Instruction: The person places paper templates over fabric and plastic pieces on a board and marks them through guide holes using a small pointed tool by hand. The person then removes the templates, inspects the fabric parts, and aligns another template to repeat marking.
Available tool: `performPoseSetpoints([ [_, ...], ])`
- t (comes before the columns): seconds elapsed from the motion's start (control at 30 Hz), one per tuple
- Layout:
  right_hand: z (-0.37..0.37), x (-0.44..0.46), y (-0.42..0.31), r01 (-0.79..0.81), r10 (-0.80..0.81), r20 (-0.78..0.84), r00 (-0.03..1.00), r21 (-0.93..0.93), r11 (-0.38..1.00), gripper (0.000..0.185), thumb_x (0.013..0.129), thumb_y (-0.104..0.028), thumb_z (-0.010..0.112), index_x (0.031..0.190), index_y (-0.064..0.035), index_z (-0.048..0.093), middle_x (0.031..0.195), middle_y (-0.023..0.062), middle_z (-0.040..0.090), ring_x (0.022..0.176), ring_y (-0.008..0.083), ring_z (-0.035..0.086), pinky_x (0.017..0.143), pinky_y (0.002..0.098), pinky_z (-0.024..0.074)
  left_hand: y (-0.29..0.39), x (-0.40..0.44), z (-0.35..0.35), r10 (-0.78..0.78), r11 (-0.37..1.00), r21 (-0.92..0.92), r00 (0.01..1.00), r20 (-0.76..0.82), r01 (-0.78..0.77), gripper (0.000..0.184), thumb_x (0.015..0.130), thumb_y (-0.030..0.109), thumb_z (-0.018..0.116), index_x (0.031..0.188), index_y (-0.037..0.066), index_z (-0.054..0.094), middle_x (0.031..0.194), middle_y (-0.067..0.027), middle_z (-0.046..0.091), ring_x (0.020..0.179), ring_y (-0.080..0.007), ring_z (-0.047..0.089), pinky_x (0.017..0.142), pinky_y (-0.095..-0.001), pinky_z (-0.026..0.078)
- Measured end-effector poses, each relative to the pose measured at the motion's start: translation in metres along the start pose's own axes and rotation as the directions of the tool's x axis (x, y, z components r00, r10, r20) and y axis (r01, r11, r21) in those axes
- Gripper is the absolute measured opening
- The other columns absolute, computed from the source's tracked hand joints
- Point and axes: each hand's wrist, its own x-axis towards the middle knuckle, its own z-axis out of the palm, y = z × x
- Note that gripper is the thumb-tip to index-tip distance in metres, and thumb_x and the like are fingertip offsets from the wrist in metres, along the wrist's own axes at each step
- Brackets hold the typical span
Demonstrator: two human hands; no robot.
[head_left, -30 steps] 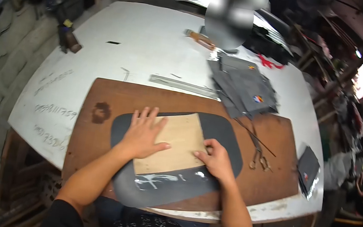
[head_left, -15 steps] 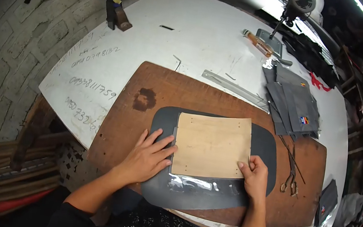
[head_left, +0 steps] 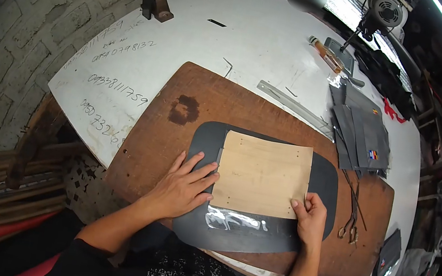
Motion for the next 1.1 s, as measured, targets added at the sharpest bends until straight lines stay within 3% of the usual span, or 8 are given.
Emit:
performPoseSetpoints([
  [0.5,0.0001,-0.0011,0.0021,0.003,-0.003,0.005,1.0,-0.022,1.0,0.013,0.096,-0.004,0.068,0.104,0.0041,0.06,0.085,0.0043,0.072,0.074,0.0046,0.061,0.068,0.0199,0.0471,-0.0006,-0.0005,0.0006,0.014,1.0,0.015,1.0,0.022,-0.014,0.055,0.092,0.041,0.07,0.136,0.01,0.063,0.152,-0.0133,0.05,0.145,-0.0432,0.037,0.117,-0.069,0.025],
  [1.1,-0.0006,-0.0024,-0.002,-0.008,0.009,0.021,1.0,-0.031,0.999,0.013,0.096,-0.002,0.068,0.105,0.0039,0.06,0.087,0.0046,0.073,0.078,0.005,0.062,0.07,0.0203,0.0478,-0.0006,-0.0009,-0.0011,0.004,1.0,0.002,0.999,0.035,-0.004,0.056,0.092,0.043,0.07,0.136,0.009,0.063,0.152,-0.0136,0.049,0.146,-0.0434,0.035,0.117,-0.0693,0.024],
])
